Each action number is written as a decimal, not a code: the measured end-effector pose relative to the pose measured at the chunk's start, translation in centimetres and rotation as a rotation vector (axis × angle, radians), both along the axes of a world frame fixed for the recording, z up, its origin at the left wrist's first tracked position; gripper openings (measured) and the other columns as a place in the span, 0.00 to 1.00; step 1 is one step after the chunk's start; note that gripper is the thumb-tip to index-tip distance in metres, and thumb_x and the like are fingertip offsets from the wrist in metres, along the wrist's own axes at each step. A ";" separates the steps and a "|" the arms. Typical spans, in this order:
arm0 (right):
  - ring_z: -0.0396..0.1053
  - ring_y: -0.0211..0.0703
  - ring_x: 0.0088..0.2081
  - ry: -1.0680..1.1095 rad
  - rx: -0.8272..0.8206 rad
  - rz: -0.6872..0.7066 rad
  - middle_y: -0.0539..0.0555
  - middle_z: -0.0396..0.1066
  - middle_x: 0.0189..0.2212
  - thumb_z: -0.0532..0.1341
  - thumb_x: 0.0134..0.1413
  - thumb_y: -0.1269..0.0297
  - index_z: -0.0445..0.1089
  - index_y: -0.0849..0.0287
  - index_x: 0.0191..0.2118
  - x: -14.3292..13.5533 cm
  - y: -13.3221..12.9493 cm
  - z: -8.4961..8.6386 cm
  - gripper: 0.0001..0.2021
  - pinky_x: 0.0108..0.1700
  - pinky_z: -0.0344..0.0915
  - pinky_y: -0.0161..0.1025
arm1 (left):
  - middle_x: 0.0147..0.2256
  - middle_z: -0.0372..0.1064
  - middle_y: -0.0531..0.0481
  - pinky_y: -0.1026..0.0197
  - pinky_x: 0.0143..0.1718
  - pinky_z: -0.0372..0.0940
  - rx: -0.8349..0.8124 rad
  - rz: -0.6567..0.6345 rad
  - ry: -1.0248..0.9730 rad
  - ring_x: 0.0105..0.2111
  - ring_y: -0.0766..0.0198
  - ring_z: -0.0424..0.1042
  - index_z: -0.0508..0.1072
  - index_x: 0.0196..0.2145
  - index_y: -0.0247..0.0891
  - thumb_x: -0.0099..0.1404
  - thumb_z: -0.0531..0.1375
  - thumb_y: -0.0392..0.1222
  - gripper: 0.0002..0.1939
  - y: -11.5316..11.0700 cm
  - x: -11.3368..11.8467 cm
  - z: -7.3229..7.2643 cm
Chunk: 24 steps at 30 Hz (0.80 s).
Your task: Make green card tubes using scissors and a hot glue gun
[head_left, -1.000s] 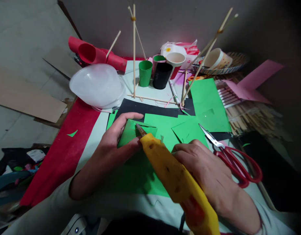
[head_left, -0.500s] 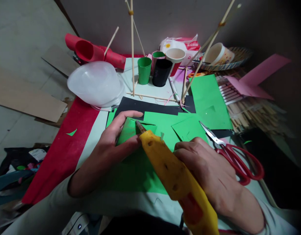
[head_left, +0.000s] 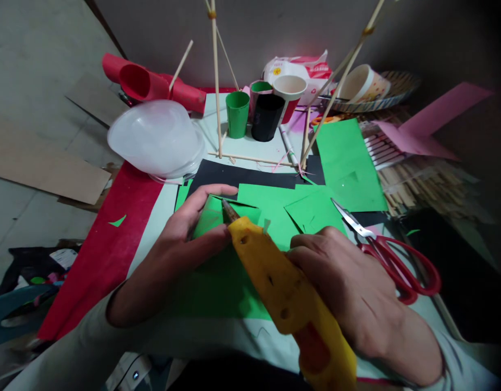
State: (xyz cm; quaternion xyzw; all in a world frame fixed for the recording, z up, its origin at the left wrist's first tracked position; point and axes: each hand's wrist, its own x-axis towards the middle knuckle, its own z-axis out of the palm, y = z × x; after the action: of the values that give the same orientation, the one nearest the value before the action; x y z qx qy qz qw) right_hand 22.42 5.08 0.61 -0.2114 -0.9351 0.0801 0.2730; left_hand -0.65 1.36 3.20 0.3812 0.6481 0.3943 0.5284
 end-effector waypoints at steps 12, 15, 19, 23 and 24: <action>0.59 0.42 0.28 -0.034 0.041 -0.008 0.51 0.64 0.26 0.55 0.56 0.80 0.68 0.60 0.37 0.0 0.0 0.7 0.09 0.32 0.57 0.41 | 0.40 0.74 0.56 0.63 0.31 0.63 -0.003 0.028 -0.023 0.38 0.56 0.71 0.74 0.54 0.56 0.58 0.70 0.57 0.27 0.0 0.2 0.1; 0.58 0.42 0.28 -0.034 0.038 -0.011 0.51 0.63 0.25 0.55 0.55 0.80 0.67 0.60 0.34 -0.1 0.1 0.9 0.08 0.32 0.57 0.41 | 0.39 0.74 0.56 0.62 0.33 0.64 -0.005 0.034 -0.049 0.38 0.56 0.71 0.74 0.54 0.56 0.57 0.70 0.58 0.28 -0.1 0.3 0.2; 0.58 0.43 0.28 -0.030 0.033 -0.032 0.51 0.62 0.25 0.53 0.59 0.78 0.68 0.59 0.36 -0.1 0.0 0.6 0.09 0.33 0.55 0.42 | 0.38 0.73 0.54 0.61 0.32 0.64 0.016 0.031 -0.009 0.36 0.56 0.70 0.73 0.55 0.55 0.56 0.70 0.58 0.29 0.0 0.0 -0.1; 0.57 0.43 0.28 -0.012 0.040 -0.040 0.51 0.61 0.26 0.53 0.60 0.77 0.68 0.60 0.39 0.1 -0.3 -0.1 0.09 0.33 0.53 0.42 | 0.42 0.74 0.54 0.60 0.35 0.66 0.031 0.006 -0.010 0.39 0.55 0.71 0.73 0.56 0.56 0.58 0.70 0.57 0.29 0.0 -0.1 -0.3; 0.56 0.43 0.28 -0.002 0.040 -0.042 0.51 0.61 0.26 0.53 0.60 0.77 0.68 0.60 0.39 0.1 -0.4 -0.2 0.08 0.33 0.53 0.43 | 0.42 0.75 0.54 0.60 0.36 0.67 0.021 0.015 -0.037 0.40 0.55 0.72 0.73 0.56 0.56 0.58 0.70 0.57 0.29 0.0 0.0 -0.2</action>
State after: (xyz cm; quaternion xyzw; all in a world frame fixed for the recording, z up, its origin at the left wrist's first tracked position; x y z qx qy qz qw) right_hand 22.51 4.67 0.37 -0.2257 -0.9321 0.0552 0.2780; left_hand -0.61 1.35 3.02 0.3745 0.6369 0.4120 0.5332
